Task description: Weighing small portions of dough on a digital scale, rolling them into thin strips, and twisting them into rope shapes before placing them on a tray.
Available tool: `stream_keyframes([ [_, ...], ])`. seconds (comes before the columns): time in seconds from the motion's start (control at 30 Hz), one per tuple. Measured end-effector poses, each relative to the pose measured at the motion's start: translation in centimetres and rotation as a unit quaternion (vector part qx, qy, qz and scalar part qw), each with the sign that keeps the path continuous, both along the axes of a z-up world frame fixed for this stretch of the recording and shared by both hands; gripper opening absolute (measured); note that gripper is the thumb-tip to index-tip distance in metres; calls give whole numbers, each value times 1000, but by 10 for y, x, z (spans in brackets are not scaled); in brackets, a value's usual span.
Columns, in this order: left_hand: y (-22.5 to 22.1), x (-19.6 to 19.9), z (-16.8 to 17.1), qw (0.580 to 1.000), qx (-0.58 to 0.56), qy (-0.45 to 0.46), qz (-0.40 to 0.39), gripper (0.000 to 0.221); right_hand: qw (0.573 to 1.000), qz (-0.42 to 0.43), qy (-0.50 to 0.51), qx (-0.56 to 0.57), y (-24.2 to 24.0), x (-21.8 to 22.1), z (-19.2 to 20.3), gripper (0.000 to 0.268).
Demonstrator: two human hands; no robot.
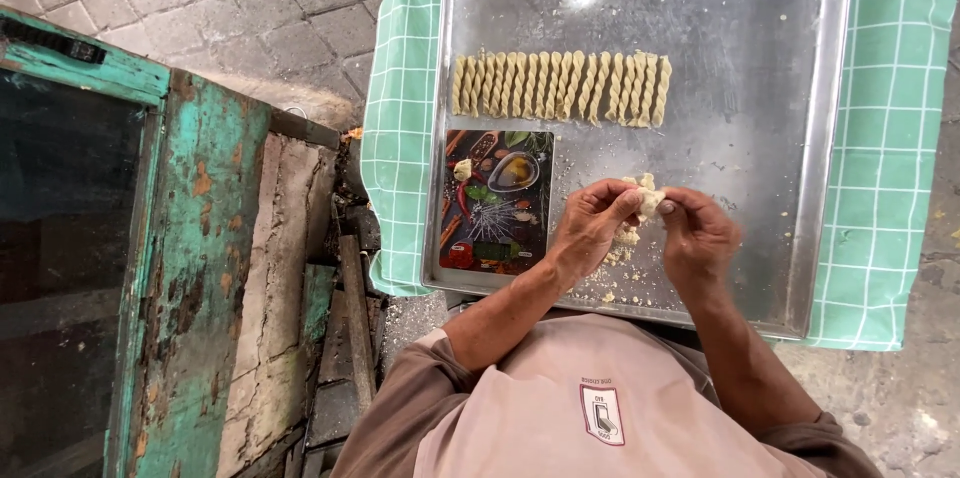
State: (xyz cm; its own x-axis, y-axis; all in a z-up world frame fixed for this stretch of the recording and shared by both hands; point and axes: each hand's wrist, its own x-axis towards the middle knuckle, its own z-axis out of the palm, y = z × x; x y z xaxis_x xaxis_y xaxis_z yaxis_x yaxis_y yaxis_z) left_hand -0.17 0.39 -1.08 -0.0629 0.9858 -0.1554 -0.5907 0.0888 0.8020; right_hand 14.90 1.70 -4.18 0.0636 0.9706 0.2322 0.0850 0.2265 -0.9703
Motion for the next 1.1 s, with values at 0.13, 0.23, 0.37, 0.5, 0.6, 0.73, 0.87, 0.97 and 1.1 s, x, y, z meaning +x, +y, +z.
stream_keyframes([
  [0.13, 2, 3, -1, 1000, 8, 23, 17, 15, 1000, 16, -12, -4, -8, -12, 21, 20],
  [0.23, 2, 6, 3, 1000, -4, 5, 18, 19, 999, 37, -16, -8, -7, -9, 28, 22],
  [0.37, -1, 7, -4, 1000, -13, -16, 11, 21, 995, 61, -79, -2, 3, 7, 17, 6],
  [0.5, -2, 7, -14, 999, -12, -42, 8, 15, 993, 106, -47, 5, 12, 19, 6, 7],
  [0.6, -2, 6, -6, 998, -14, -56, -40, 17, 989, 138, -6, 56, 12, 16, 0, 13],
  [0.73, -2, 10, -3, 990, -28, -98, -96, 21, 983, 151, 69, 74, 7, 6, 10, 17],
  [0.87, 0, -1, -1, 993, 36, 25, -110, 32, 989, 117, 91, 23, 12, 25, -18, 23],
  [0.97, 0, 4, -2, 987, 79, 113, -87, 28, 992, 81, 95, 2, 15, 22, -24, 20],
  [1.1, 5, 4, -23, 985, 70, 141, -65, 24, 996, 58, 69, -28, 4, 11, -15, 17],
])
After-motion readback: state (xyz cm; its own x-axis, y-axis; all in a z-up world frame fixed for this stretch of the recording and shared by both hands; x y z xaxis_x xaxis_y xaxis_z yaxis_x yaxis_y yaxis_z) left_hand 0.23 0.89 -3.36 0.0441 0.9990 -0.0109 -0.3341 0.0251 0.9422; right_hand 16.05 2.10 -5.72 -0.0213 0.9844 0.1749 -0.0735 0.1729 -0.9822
